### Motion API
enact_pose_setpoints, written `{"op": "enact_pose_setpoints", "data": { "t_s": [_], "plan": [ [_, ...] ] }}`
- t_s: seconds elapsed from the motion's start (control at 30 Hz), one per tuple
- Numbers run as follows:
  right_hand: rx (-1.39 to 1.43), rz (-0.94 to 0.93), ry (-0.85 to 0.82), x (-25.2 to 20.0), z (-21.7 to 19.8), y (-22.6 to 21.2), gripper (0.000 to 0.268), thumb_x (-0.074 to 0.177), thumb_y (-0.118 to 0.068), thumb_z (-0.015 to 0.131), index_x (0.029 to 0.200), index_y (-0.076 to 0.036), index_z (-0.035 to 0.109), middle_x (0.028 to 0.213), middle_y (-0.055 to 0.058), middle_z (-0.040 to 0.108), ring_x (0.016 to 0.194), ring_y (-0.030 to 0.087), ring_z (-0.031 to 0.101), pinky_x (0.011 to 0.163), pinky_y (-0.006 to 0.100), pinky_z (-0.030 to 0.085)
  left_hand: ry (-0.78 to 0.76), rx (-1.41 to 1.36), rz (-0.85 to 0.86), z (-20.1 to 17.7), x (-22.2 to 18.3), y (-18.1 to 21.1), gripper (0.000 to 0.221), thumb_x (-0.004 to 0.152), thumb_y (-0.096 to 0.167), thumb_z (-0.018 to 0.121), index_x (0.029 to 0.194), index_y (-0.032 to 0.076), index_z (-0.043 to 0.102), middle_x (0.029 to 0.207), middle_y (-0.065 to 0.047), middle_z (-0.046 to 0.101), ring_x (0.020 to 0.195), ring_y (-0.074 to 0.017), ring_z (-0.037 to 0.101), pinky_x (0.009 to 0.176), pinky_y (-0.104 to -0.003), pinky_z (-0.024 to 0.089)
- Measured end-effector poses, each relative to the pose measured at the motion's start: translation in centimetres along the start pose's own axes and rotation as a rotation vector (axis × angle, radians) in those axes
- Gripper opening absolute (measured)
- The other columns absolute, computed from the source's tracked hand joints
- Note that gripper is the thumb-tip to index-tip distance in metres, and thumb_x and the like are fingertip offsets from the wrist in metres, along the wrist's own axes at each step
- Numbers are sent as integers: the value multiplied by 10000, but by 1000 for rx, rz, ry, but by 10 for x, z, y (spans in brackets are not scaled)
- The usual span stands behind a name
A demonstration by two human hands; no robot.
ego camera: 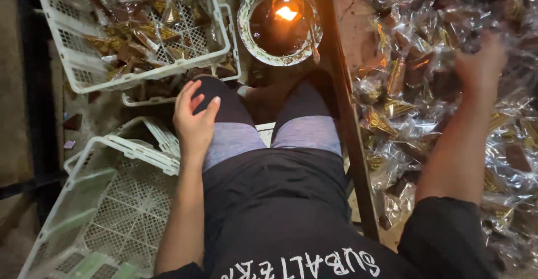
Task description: Sealing plastic bags of snacks using a candle flame as a heat source.
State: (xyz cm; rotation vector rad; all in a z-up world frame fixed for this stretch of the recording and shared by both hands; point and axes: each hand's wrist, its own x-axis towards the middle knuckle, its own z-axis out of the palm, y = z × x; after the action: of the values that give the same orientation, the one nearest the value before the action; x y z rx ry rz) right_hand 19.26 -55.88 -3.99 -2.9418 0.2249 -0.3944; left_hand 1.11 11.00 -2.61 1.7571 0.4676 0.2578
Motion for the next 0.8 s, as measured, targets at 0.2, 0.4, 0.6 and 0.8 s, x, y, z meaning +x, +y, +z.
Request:
{"op": "enact_pose_setpoints", "data": {
  "t_s": [0.2,0.4,0.6,0.8],
  "plan": [
    [96,416,-437,-23,-103,-148,619,1050,-353,733,1556,-117,467,1426,261,268,1220,524,480,969,693,467,-85,16,84,16,0,-4,429,880,170,777,1285,92,658,1360,-102,610,1057,-229,703,749,-291,649],
    [0,84,-248,8,-12,-9,562,900,-474,868,1269,-66,753,1104,215,748,1077,407,645,959,484,429,-195,4,124,38,-8,17,396,886,167,756,1271,131,670,1320,-61,637,983,-180,699,699,-264,647],
    [36,-53,-50,-14,-29,-9,365,768,-88,694,1117,-13,771,989,144,731,887,304,669,811,380,514,-211,-83,-24,40,-14,-1,381,869,180,764,1241,127,695,1271,-32,679,1024,-160,728,779,-269,639],
    [801,-9,448,-88,-116,-164,363,1040,240,678,1268,11,512,1285,288,491,866,323,685,665,357,637,-250,-261,-66,57,-22,7,327,870,117,747,1192,80,705,1163,-80,762,961,-133,745,885,-244,600]
  ]
}}
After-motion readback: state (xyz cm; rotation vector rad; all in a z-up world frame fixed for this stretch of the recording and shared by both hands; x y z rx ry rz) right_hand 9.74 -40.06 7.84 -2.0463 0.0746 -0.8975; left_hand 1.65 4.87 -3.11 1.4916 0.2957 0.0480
